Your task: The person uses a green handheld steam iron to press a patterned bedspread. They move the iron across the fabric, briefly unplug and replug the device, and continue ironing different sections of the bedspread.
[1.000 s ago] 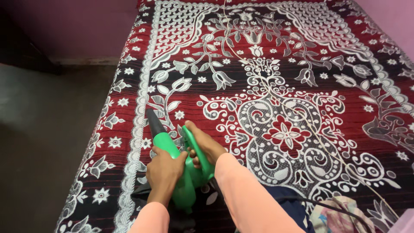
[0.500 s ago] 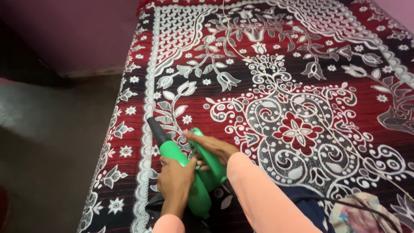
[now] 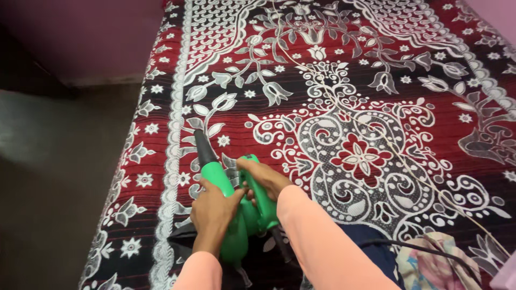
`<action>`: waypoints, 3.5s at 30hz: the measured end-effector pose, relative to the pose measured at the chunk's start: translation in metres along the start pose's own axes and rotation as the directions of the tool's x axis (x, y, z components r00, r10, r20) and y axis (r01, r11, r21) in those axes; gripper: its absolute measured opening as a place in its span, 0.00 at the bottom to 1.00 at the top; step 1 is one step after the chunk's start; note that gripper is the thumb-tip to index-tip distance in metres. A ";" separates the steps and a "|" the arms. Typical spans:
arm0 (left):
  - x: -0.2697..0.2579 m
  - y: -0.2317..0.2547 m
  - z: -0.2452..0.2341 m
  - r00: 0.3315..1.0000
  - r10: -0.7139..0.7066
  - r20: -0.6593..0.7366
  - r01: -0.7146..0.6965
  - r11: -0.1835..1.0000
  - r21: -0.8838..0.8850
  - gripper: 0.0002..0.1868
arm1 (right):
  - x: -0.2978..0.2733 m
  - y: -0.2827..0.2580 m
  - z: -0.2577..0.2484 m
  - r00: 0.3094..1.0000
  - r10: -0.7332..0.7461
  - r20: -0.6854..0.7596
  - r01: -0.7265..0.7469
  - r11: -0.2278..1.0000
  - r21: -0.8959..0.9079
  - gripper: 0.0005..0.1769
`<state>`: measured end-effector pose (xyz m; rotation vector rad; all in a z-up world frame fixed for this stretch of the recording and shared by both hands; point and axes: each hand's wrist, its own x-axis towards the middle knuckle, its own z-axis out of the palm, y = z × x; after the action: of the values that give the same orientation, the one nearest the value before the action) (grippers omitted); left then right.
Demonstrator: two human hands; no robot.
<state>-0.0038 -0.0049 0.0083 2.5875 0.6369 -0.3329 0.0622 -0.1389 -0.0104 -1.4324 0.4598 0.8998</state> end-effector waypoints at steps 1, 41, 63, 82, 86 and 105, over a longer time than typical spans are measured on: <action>0.001 0.001 0.001 1.000 0.000 0.010 0.000 1.000 0.001 0.67 | 0.003 0.001 -0.002 1.000 -0.006 -0.006 0.006 1.000 0.001 0.25; 0.006 -0.038 0.011 0.968 0.230 0.095 -0.237 0.969 0.064 0.63 | -0.024 0.052 0.016 0.983 -0.026 -0.181 0.081 0.950 0.301 0.22; 0.006 -0.036 0.017 0.958 0.267 0.110 -0.276 0.958 0.081 0.64 | -0.007 0.073 0.006 0.979 -0.007 -0.203 0.081 0.932 0.354 0.26; 0.014 -0.034 0.029 0.958 0.271 0.089 -0.277 0.958 0.071 0.73 | 0.017 0.078 -0.008 0.991 0.037 -0.128 0.013 0.928 0.371 0.26; 0.019 -0.037 0.038 0.953 0.293 0.071 -0.299 0.950 0.094 0.73 | 0.021 0.082 -0.011 0.991 0.028 -0.130 0.024 0.925 0.380 0.30; 0.020 -0.033 0.038 0.953 0.298 0.056 -0.302 0.949 0.092 0.74 | 0.033 0.084 -0.015 0.992 0.007 -0.124 0.041 0.923 0.383 0.27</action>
<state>-0.0071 0.0108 -0.0432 2.7129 0.2090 -0.3241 0.0225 -0.1537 -0.0916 -1.1298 0.6763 0.6632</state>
